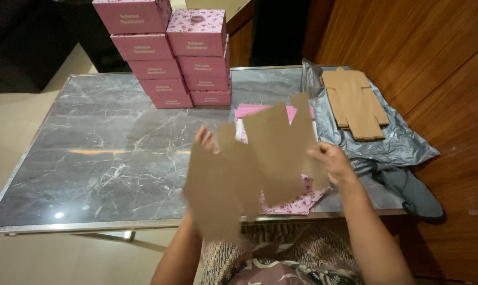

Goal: The person assembles a pink floral-patterned cardboard box by folding the flaps and tucking the tabs into slots to form the structure. They then place the completed box on a stack of similar boxes on the table.

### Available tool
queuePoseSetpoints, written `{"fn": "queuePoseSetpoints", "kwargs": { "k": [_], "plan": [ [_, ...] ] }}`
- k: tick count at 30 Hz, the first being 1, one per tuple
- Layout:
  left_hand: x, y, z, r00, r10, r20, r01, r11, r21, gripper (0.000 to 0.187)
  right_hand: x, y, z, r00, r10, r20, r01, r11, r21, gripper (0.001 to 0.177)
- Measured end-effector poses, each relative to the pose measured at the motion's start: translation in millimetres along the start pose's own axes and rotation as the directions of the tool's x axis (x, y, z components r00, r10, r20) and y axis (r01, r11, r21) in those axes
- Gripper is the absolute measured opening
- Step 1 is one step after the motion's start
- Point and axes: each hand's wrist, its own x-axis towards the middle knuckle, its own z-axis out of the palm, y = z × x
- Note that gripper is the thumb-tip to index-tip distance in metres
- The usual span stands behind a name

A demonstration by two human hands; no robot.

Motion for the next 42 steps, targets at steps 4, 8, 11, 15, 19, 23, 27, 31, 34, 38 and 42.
{"fn": "queuePoseSetpoints", "kwargs": {
  "k": [4, 8, 11, 15, 19, 23, 27, 31, 34, 38, 42],
  "plan": [
    [17.8, 7.0, 6.3, 0.983, 0.108, -0.147, -0.106, 0.994, 0.022, 0.069, -40.9, -14.5, 12.2, 0.939, 0.207, -0.274, -0.062, 0.887, 0.459, 0.038],
    [-2.6, -7.9, 17.2, 0.958, 0.274, -0.079, -0.243, 0.929, 0.279, 0.051, -86.1, -8.0, 46.5, 0.83, 0.432, -0.352, -0.16, 0.789, 0.593, 0.026],
    [-39.1, -6.1, 46.1, 0.928, 0.128, 0.35, -0.334, 0.705, 0.626, 0.05, -116.1, 19.9, 67.0, 0.863, 0.445, -0.239, -0.192, 0.726, 0.66, 0.022],
    [-73.4, 20.2, 90.3, 0.654, -0.097, 0.75, -0.635, 0.47, 0.614, 0.065, -141.0, 45.3, 94.9, 0.882, 0.449, -0.142, -0.226, 0.668, 0.709, 0.021],
    [-87.3, 18.3, 96.5, 0.631, -0.306, 0.713, -0.599, 0.391, 0.698, 0.074, -152.4, 25.8, 119.8, 0.89, 0.451, -0.065, -0.273, 0.642, 0.717, 0.027],
    [-90.6, -15.7, 74.7, 0.654, -0.249, 0.715, -0.697, 0.171, 0.697, 0.059, -167.6, -7.7, 123.9, 0.886, 0.457, -0.081, -0.36, 0.787, 0.501, 0.032],
    [-93.2, -20.6, 50.0, 0.68, -0.281, 0.677, -0.663, 0.157, 0.732, 0.056, -188.9, 2.4, 108.4, 0.907, 0.327, -0.264, -0.4, 0.865, -0.304, 0.03],
    [-94.7, -7.2, 39.6, 0.68, -0.279, 0.679, -0.673, 0.132, 0.728, 0.053, -202.0, 35.4, 78.2, 0.86, -0.441, -0.255, 0.007, 0.51, -0.86, 0.041],
    [-94.8, 0.5, 40.5, 0.662, -0.266, 0.7, -0.683, 0.171, 0.711, 0.052, -206.3, 32.6, 66.1, 0.687, -0.726, -0.03, 0.197, 0.226, -0.954, 0.044],
    [-92.0, 7.3, 45.7, 0.685, -0.267, 0.678, -0.64, 0.225, 0.734, 0.045, -207.1, -3.7, 79.4, 0.688, -0.724, 0.035, 0.148, 0.093, -0.985, 0.052],
    [-86.3, 14.4, 49.6, 0.704, -0.253, 0.664, -0.603, 0.28, 0.747, 0.038, -184.2, -48.1, 81.2, 0.928, -0.358, 0.1, 0.124, 0.046, -0.991, 0.074]
  ]
}}
